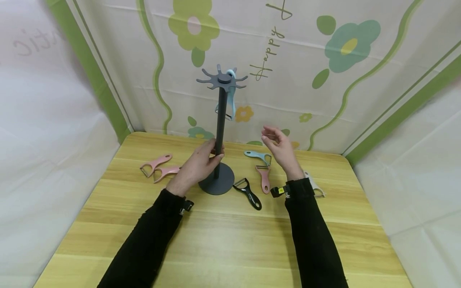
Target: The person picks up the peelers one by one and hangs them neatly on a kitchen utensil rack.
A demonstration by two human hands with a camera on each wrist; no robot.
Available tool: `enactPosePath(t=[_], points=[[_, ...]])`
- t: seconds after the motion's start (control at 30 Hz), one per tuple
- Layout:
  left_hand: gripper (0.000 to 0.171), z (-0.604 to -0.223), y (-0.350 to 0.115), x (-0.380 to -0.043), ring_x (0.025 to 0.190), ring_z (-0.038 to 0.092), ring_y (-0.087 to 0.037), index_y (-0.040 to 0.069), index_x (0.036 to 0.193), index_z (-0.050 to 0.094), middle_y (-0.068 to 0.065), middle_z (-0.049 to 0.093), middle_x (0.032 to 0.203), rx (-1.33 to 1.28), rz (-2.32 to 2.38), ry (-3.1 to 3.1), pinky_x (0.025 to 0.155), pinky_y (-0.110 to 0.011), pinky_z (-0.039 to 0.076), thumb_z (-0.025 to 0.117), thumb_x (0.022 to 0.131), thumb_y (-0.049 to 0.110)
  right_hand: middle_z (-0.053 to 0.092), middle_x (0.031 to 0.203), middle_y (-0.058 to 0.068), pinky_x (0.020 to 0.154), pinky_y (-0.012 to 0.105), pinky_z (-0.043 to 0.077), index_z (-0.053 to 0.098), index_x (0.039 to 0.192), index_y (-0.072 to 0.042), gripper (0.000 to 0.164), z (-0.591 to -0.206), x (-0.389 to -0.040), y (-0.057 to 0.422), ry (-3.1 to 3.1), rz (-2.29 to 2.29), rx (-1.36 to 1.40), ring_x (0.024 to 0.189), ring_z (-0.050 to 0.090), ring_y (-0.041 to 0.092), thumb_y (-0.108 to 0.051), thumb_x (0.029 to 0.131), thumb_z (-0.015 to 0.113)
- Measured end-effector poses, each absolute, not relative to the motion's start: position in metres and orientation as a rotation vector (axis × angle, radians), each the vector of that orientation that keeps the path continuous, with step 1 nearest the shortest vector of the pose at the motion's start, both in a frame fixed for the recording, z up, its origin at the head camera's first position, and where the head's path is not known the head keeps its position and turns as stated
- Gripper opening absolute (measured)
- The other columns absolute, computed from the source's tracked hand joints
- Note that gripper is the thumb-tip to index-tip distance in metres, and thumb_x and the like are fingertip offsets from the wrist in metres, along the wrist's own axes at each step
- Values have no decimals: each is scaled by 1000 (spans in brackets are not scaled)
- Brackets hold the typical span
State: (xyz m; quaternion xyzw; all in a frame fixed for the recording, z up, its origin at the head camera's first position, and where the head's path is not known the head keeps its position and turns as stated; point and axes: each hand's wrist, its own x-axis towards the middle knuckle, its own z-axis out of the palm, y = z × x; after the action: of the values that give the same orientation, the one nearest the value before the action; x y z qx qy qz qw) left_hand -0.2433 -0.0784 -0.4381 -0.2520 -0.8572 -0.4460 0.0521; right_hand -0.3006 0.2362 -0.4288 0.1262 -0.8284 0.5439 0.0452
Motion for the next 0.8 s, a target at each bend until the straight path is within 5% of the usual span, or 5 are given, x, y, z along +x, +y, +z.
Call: enactPosePath(t=[0.57, 0.8], points=[[21, -440, -79, -244, 119, 69, -22, 16, 128, 57, -5, 63, 121, -779, -1335, -2592, 99, -37, 64, 60, 109, 24, 61, 149, 16, 108, 53, 58, 51, 154, -13, 52, -461, -317, 247, -2746, 1445, 354, 140, 59, 36, -33, 108, 63], [21, -440, -79, -245, 119, 69, -22, 16, 128, 57, -4, 63, 121, -776, -1335, -2592, 99, -39, 64, 60, 109, 24, 60, 147, 17, 113, 54, 55, 51, 154, -12, 51, -473, -323, 251, -2801, 1452, 324, 139, 58, 36, -28, 108, 63]])
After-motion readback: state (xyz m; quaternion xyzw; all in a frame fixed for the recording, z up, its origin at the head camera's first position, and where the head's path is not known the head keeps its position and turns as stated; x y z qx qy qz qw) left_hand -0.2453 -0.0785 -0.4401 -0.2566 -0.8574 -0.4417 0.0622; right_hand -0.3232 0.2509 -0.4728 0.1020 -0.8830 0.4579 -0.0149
